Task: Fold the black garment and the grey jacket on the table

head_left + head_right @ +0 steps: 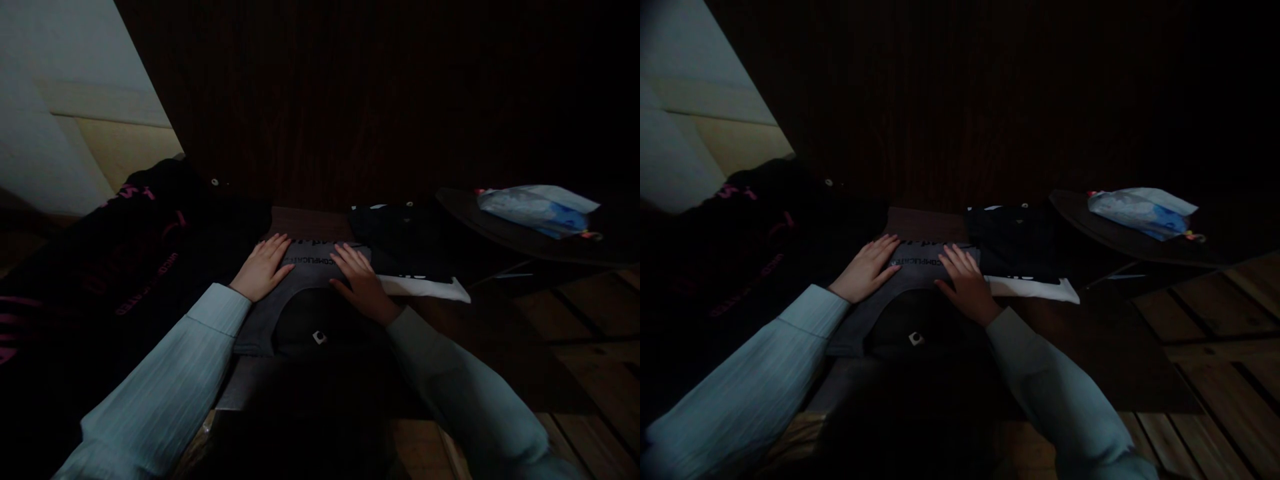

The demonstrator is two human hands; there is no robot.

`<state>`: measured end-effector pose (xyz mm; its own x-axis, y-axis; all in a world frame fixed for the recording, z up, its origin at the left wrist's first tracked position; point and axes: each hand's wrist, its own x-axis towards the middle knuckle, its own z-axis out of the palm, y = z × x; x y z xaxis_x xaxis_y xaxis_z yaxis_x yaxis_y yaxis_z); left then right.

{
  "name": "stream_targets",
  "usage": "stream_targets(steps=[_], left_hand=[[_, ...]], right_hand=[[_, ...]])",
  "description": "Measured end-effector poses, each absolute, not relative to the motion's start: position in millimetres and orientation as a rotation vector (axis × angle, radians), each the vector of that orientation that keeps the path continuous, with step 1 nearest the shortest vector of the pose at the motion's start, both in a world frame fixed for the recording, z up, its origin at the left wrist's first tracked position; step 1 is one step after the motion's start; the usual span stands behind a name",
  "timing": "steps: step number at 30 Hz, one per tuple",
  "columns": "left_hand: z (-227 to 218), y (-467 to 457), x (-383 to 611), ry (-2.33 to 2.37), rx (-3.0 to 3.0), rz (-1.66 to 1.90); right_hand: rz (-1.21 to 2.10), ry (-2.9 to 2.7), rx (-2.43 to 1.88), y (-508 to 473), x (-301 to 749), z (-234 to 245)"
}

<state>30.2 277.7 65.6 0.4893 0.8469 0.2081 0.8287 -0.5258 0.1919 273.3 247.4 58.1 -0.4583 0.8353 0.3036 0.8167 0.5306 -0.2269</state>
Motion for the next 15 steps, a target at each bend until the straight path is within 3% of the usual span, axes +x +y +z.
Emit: stream_targets(steps=[15], left_hand=[[60.3, 278.8, 31.2, 1.51, 2.682, 0.319]], right_hand=[[0.057, -2.446, -1.385, 248.5, 271.7, 53.2]])
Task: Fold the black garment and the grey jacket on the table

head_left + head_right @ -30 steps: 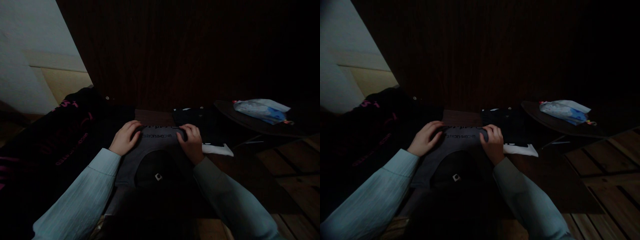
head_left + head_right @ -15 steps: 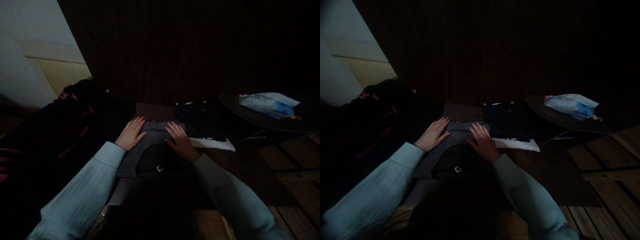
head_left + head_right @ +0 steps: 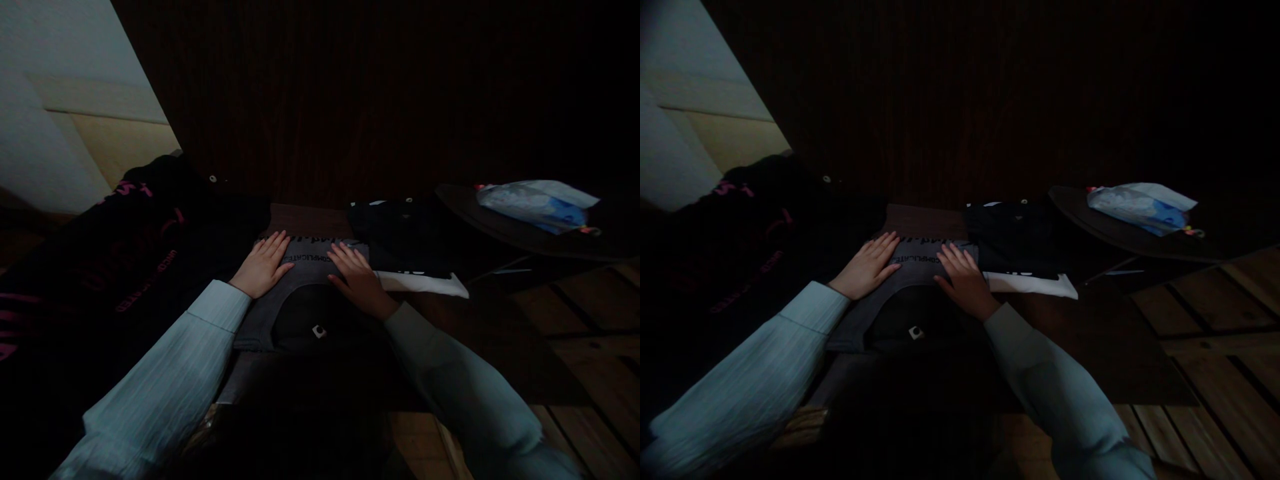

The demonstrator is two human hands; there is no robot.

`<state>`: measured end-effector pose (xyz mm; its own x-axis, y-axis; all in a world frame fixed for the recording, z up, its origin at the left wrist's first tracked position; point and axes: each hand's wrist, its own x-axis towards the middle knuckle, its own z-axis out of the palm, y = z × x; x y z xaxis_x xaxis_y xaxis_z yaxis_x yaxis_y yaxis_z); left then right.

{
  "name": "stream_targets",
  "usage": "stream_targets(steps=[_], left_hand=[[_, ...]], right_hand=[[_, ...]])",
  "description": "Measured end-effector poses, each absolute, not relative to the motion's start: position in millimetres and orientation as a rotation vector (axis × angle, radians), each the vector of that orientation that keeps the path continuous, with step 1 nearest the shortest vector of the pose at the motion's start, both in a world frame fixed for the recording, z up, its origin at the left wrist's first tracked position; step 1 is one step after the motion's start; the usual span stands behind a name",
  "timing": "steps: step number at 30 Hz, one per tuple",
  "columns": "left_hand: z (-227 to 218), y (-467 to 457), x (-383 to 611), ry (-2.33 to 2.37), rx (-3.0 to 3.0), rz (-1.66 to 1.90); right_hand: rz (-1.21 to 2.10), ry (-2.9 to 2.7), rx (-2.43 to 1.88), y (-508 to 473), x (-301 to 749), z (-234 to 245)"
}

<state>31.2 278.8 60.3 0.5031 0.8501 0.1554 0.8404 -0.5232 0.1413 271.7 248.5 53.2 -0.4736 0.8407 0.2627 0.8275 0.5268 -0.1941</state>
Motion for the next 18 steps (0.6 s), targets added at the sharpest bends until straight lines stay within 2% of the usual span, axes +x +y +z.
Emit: stream_targets(steps=[5, 12, 18], left_hand=[[62, 280, 30, 1.478, 2.638, 0.453], [55, 287, 24, 1.645, 2.32, 0.839], [51, 294, 17, 1.746, 1.918, 0.945]], right_hand=[[0.087, -2.443, -1.384, 250, 274, 53], [0.166, -2.371, -1.299, 251, 279, 49], [0.112, -2.015, -1.31, 246, 281, 53]])
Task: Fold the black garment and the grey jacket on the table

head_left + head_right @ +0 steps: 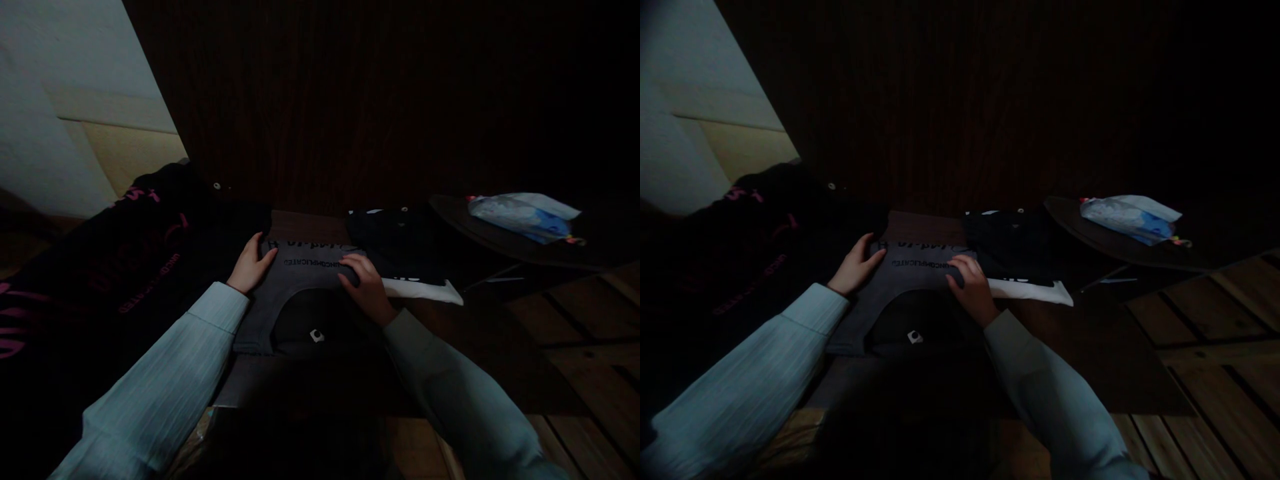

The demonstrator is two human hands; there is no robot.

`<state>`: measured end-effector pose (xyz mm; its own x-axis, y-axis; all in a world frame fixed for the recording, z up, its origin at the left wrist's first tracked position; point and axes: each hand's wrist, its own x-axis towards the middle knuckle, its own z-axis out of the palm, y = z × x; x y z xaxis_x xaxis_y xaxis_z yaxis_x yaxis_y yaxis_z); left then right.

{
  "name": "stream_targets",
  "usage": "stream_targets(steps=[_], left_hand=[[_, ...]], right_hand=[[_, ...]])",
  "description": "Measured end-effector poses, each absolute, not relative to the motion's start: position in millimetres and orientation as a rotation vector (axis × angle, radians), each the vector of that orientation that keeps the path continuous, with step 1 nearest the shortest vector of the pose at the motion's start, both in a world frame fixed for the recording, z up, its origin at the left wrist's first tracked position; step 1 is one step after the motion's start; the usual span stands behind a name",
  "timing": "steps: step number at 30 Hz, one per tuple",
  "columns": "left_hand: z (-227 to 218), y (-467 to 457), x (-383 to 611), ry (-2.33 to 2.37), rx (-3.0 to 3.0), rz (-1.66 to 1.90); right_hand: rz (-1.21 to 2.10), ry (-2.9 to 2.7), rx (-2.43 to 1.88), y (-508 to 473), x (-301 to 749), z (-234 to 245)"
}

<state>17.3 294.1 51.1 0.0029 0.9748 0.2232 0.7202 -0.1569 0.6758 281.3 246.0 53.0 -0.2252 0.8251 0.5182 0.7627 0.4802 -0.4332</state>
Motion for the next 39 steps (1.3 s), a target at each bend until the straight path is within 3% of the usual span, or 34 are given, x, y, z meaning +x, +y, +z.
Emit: stream_targets(steps=[4, 11, 15, 24, 29, 33, 39], left_hand=[[57, 293, 16, 1.832, 1.77, 0.923], [72, 283, 22, 1.976, 2.012, 0.547], [68, 286, 19, 1.903, 2.087, 0.61], [71, 285, 19, 1.846, 1.845, 0.981], [83, 292, 13, 1.564, 1.269, 1.272], [84, 297, 8, 1.365, 0.978, 1.179], [80, 291, 11, 1.57, 1.323, 0.989]], right_hand=[[0.03, -1.821, -1.529, 238, 290, 59], [0.136, -1.749, -2.005, 219, 302, 62], [0.201, -1.706, -2.059, 216, 301, 64], [0.494, -1.609, -1.83, 215, 296, 57], [0.717, -1.499, -1.492, 219, 299, 51], [0.777, -1.414, -1.306, 222, 298, 52], [0.93, -1.279, -1.293, 224, 299, 51]])
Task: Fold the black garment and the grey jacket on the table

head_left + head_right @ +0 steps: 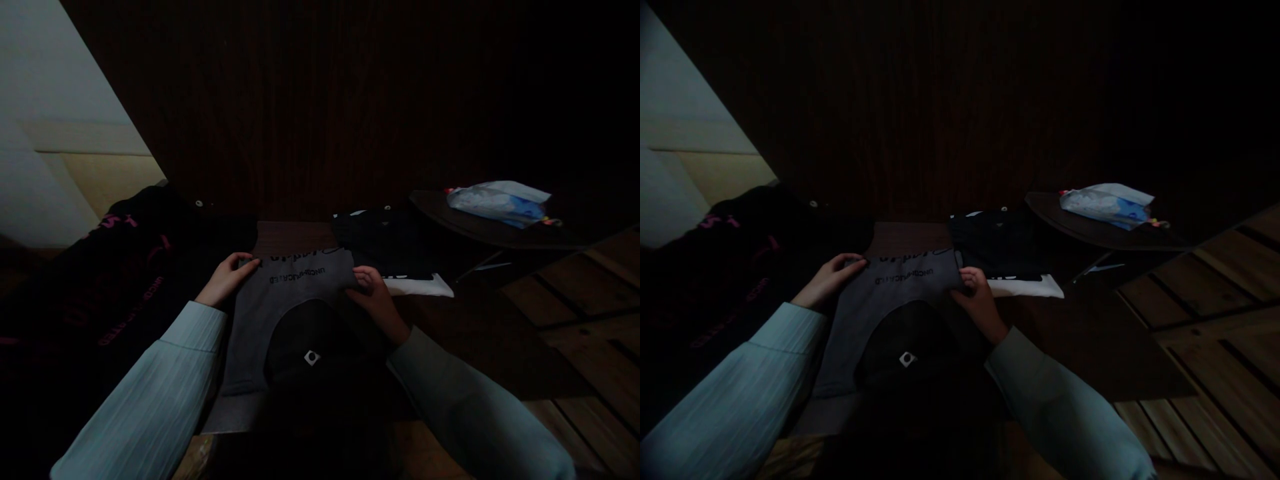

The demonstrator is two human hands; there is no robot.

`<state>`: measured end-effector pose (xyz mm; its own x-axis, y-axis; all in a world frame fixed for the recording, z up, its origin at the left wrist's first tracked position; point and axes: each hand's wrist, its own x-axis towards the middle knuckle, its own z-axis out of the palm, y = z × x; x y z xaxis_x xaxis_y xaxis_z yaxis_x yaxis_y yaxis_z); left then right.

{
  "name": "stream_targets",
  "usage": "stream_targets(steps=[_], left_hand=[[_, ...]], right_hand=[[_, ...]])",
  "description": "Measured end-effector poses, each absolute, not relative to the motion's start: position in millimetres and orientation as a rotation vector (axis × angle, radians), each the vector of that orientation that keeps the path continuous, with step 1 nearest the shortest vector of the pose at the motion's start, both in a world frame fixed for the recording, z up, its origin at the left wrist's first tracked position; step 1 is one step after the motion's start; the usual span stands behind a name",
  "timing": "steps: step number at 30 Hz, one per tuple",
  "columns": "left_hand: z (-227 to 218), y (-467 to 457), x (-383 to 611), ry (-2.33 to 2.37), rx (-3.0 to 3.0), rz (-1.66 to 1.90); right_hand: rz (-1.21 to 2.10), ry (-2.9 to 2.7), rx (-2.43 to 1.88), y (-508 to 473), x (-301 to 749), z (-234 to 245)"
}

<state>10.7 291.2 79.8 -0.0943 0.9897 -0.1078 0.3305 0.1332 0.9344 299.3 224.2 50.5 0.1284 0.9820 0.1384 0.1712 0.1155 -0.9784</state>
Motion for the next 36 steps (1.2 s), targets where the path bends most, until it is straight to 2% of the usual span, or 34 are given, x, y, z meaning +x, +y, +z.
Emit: stream_targets(steps=[5, 10, 14, 19, 26, 31, 36], left_hand=[[80, 291, 12, 1.592, 1.332, 0.965], [85, 284, 23, 1.402, 1.037, 1.122], [88, 278, 29, 1.259, 0.899, 1.083], [87, 278, 28, 1.298, 1.034, 1.029], [96, 275, 25, 1.322, 1.324, 1.272], [112, 271, 12, 1.268, 1.31, 1.548], [118, 271, 5, 1.247, 1.224, 1.643]], right_hand=[[0.882, -1.244, -1.413, 226, 301, 45], [0.842, -1.28, -1.42, 226, 302, 43], [0.819, -1.295, -1.412, 227, 301, 42], [0.802, -1.308, -1.393, 227, 303, 38], [0.772, -1.312, -1.41, 223, 296, 34], [1.067, -1.22, -1.4, 219, 288, 46], [1.481, -1.253, -1.37, 212, 289, 66]])
